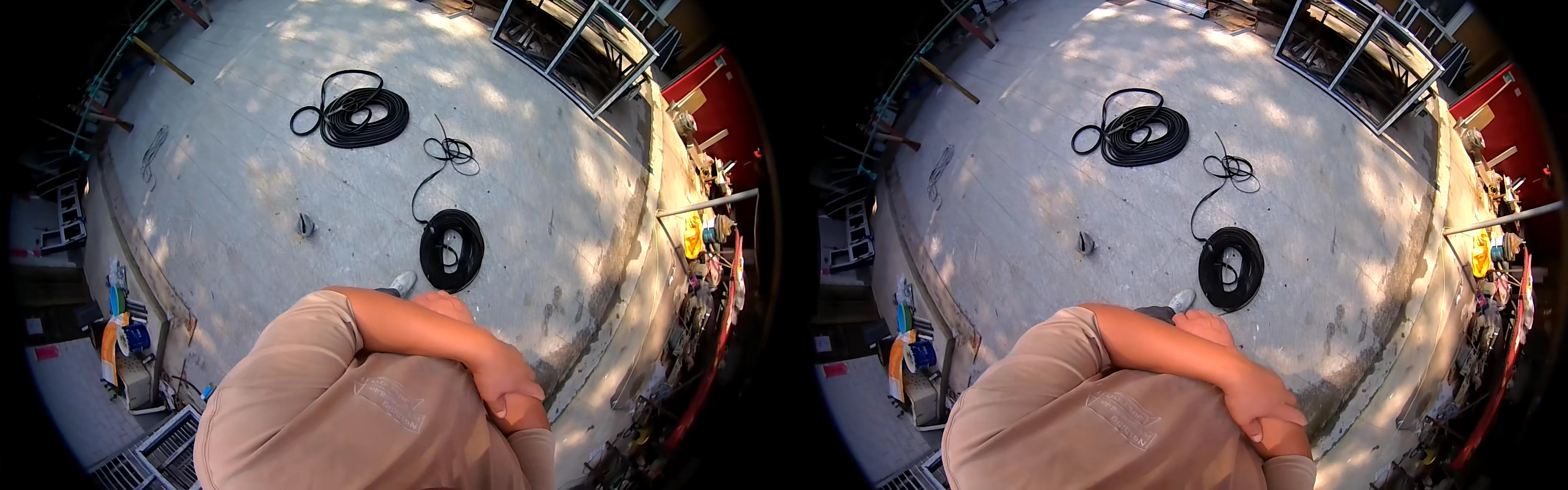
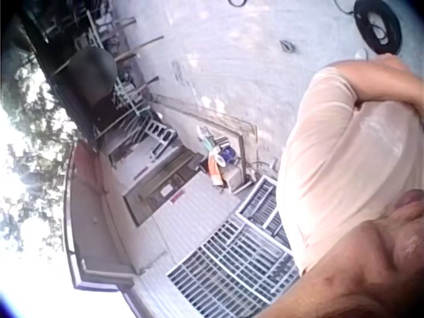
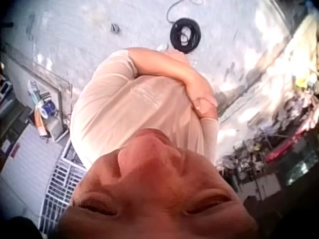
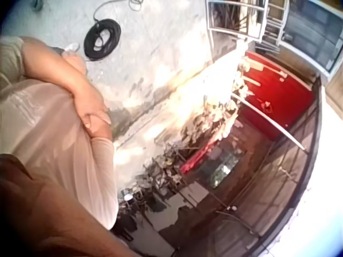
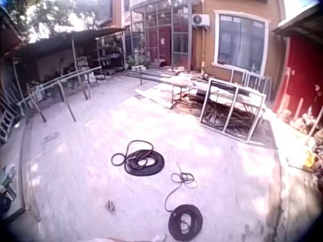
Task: The person uses a caulking gun to apply sealant to a metal structure, then uses shears to cut a length of rubber molding from a coil.
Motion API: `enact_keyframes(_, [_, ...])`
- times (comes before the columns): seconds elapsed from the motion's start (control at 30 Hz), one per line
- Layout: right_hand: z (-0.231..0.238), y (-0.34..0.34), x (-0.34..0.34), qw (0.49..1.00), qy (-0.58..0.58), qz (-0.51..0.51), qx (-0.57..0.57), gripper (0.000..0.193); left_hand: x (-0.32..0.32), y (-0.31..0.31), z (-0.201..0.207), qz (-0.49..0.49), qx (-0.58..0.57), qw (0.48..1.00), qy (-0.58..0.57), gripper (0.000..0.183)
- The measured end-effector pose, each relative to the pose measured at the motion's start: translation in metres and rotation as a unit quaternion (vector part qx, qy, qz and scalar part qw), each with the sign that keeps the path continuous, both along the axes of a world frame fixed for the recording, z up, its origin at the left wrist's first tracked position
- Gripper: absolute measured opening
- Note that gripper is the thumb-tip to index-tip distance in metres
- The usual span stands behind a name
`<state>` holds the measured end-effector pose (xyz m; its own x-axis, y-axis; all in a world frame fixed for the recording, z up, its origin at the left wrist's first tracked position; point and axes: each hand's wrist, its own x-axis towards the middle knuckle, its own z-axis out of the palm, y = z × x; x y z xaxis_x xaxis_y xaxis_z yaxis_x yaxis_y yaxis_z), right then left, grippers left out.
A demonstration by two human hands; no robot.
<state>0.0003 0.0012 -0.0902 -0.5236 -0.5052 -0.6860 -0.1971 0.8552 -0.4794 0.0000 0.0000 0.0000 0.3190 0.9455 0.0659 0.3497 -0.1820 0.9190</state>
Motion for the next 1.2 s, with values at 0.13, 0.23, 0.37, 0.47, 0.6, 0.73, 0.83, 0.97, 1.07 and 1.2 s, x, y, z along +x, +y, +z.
enact_keyframes(0.13, [-0.045, 0.062, 0.037, 0.983, 0.165, -0.058, -0.064, 0.042, -0.008, -0.019, -0.045, 0.095, 0.062, 0.993, 0.020, 0.061])
enact_keyframes(0.23, [-0.102, 0.127, 0.078, 0.944, 0.280, -0.085, -0.149, 0.033, -0.026, -0.053, -0.115, 0.234, -0.010, 0.969, -0.082, 0.054])
enact_keyframes(0.37, [-0.196, 0.243, 0.204, 0.716, 0.077, -0.686, -0.102, 0.025, -0.021, -0.224, -0.313, 0.508, -0.446, 0.737, -0.011, 0.057])
enact_keyframes(0.47, [-0.218, 0.320, 0.349, 0.597, -0.127, -0.791, -0.041, 0.027, 0.055, -0.430, -0.388, 0.435, -0.678, 0.589, 0.069, 0.039])
enact_keyframes(0.6, [-0.156, 0.296, 0.481, 0.412, -0.219, -0.880, 0.088, 0.033, 0.117, -0.544, -0.344, 0.729, -0.607, 0.240, -0.208, 0.031])
enact_keyframes(0.73, [-0.144, 0.264, 0.542, 0.300, -0.292, -0.908, 0.011, 0.033, 0.142, -0.525, -0.355, 0.625, -0.687, 0.359, -0.092, 0.025])
enact_keyframes(0.83, [-0.183, 0.236, 0.473, 0.370, -0.343, -0.864, -0.003, 0.032, 0.126, -0.422, -0.406, 0.670, -0.599, 0.387, -0.206, 0.025])
enact_keyframes(0.97, [-0.237, 0.244, 0.347, 0.703, -0.096, -0.700, -0.082, 0.023, 0.055, -0.174, -0.313, 0.628, -0.375, 0.606, -0.313, 0.043])
enact_keyframes(1.07, [-0.170, 0.244, 0.209, 0.798, 0.058, -0.594, -0.086, 0.035, 0.023, -0.090, -0.178, 0.485, -0.275, 0.820, -0.128, 0.041])
enact_keyframes(1.2, [-0.129, 0.269, 0.140, 0.745, 0.110, -0.630, -0.190, 0.034, 0.014, -0.065, -0.127, 0.485, -0.219, 0.816, -0.226, 0.039])
